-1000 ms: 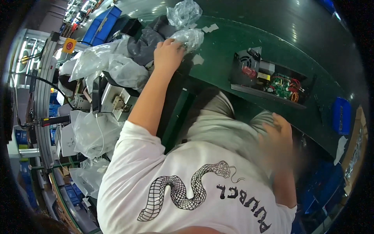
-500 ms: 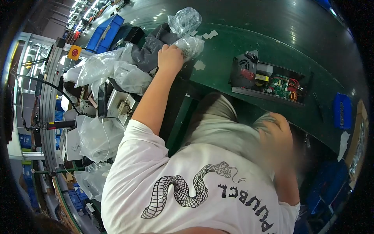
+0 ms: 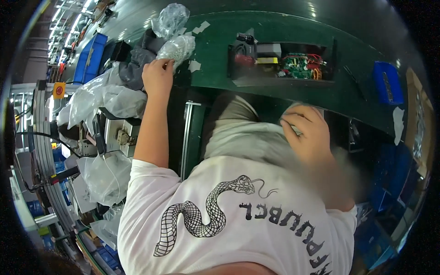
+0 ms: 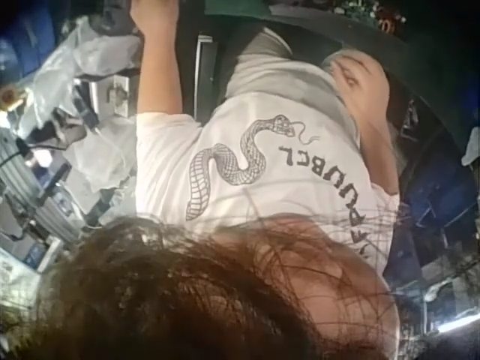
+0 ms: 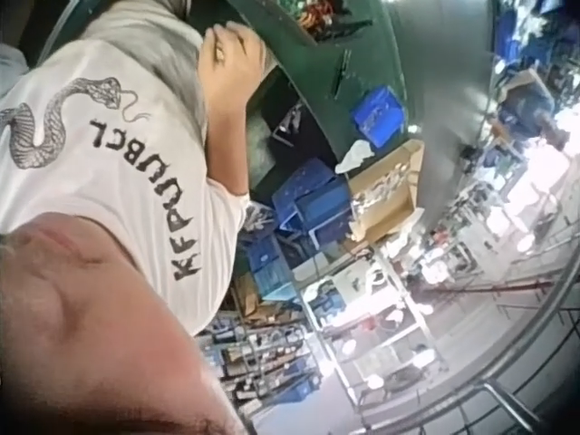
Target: Assembling electronic components into a housing and cleaning the surface.
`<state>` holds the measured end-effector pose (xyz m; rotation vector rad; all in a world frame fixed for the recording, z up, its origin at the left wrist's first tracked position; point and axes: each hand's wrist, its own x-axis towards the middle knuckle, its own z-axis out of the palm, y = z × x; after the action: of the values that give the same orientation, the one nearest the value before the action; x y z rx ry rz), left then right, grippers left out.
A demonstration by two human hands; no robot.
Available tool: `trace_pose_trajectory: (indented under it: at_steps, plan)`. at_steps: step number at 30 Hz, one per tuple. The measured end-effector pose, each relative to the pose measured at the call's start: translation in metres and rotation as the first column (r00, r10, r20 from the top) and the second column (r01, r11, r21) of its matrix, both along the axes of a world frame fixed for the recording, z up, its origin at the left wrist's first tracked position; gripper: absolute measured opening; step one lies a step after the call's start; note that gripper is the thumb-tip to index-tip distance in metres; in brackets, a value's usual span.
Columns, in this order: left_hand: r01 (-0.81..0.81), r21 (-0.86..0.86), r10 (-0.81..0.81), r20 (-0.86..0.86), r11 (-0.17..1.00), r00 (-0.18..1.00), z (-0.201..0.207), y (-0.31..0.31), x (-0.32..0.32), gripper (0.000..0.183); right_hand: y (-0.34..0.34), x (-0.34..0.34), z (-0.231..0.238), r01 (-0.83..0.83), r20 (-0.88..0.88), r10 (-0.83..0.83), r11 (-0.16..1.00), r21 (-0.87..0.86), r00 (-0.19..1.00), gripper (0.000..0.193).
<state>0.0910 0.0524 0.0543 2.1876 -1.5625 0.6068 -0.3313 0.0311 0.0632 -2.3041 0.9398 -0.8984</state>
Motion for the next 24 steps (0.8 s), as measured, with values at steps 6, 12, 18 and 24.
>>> trace_pose_trajectory:
  at_steps: [6, 12, 18, 24]
  plan:
    - [-0.039, 0.104, 0.038, 0.017, 0.994, 0.999, -0.005, -0.018, 0.03, 0.021, 0.004, 0.004, -0.001, -0.077, -0.004, 0.077, 0.997, -0.017, 0.997, 0.015]
    - [-0.013, 0.075, 0.022, -0.122, 0.997, 0.992, 0.008, -0.004, -0.004, 0.022, 0.004, -0.002, -0.011, -0.015, 0.023, 0.015, 1.0, 0.02, 1.0, 0.016]
    - [0.161, -0.075, -0.136, -0.901, 0.984, 0.412, -0.012, 0.049, -0.132, 0.02, 0.005, 0.025, -0.003, -0.041, -0.013, 0.041, 0.998, -0.051, 0.999, 0.022]
    - [0.25, -0.139, -0.015, -0.896, 0.958, -0.443, -0.013, 0.06, -0.195, 0.02, 0.009, 0.067, 0.001, -0.229, -0.001, 0.233, 0.952, -0.202, 0.972, 0.016]
